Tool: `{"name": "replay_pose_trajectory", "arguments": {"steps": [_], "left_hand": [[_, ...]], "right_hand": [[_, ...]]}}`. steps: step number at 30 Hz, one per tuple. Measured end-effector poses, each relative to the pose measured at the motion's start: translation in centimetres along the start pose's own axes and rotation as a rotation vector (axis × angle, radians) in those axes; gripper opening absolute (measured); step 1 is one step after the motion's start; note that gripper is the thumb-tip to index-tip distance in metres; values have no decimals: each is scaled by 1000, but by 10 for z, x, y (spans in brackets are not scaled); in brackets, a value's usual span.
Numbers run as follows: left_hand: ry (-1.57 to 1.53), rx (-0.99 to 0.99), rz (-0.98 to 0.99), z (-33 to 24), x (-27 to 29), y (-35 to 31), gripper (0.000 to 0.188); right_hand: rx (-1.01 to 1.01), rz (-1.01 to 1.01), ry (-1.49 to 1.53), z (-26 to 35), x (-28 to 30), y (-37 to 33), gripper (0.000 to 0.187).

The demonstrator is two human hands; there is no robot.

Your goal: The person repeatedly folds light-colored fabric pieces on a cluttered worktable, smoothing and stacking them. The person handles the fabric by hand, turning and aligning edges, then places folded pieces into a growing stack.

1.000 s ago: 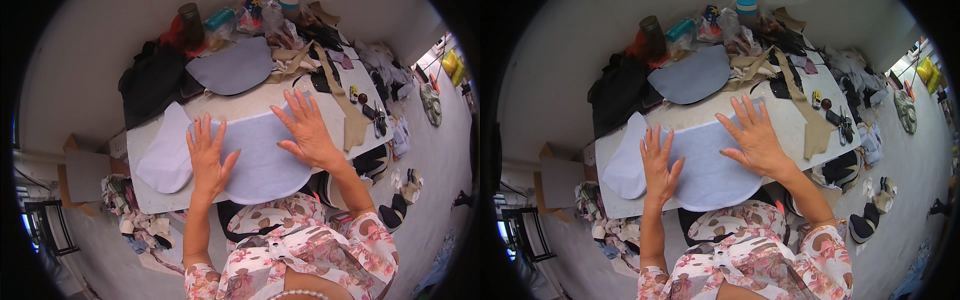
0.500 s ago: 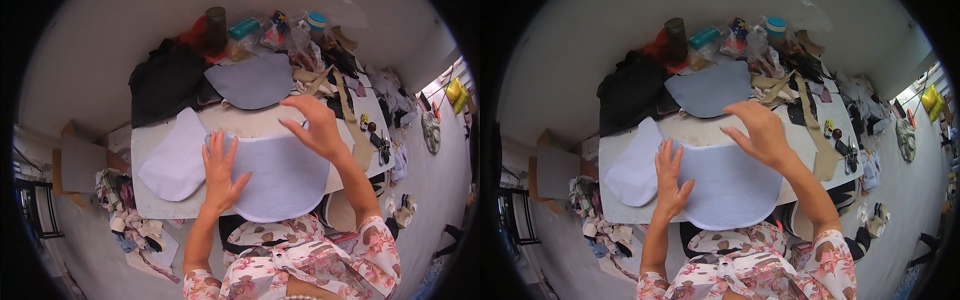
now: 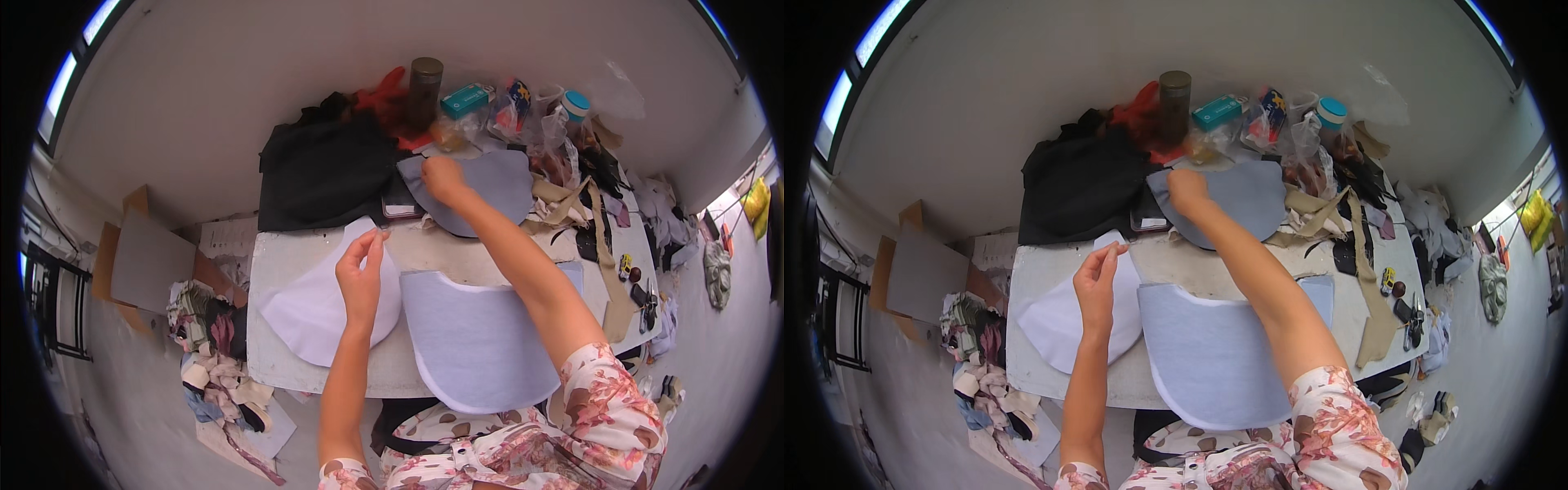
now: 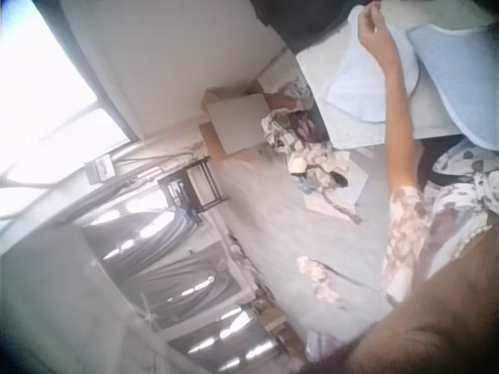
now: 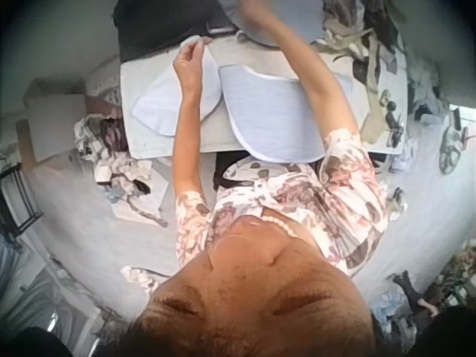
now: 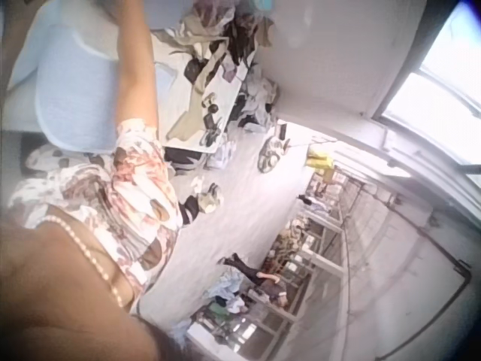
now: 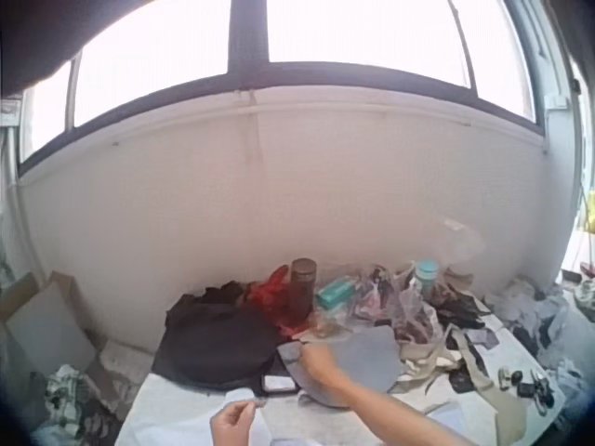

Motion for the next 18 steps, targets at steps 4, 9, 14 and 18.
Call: {"name": "replay_pose_trajectory", "arguments": {"steps": [4, 9, 14, 18], "left_hand": [[-76, 230, 23, 37, -12, 38, 33], [-54, 507, 123, 58, -56, 70, 74], [4, 276, 60, 32, -79, 91, 46], [252, -337, 94, -35, -95, 76, 24]], "right_hand": [[41, -20, 298, 0, 31, -5, 13], [79, -95, 455, 11, 88, -28, 14], [316, -168, 393, 41, 135, -55, 26], [425, -49, 852, 33, 159, -47, 36]]}}
Point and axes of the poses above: each hand's wrist, its own y-axis towards the middle knuckle, its own x-axis out of the back of the hand, z = x × y, the point moved 5 cm from there along y, towards the middle knuckle, and after that the axes turned 1 degree about -z, right-handed, at the moved point
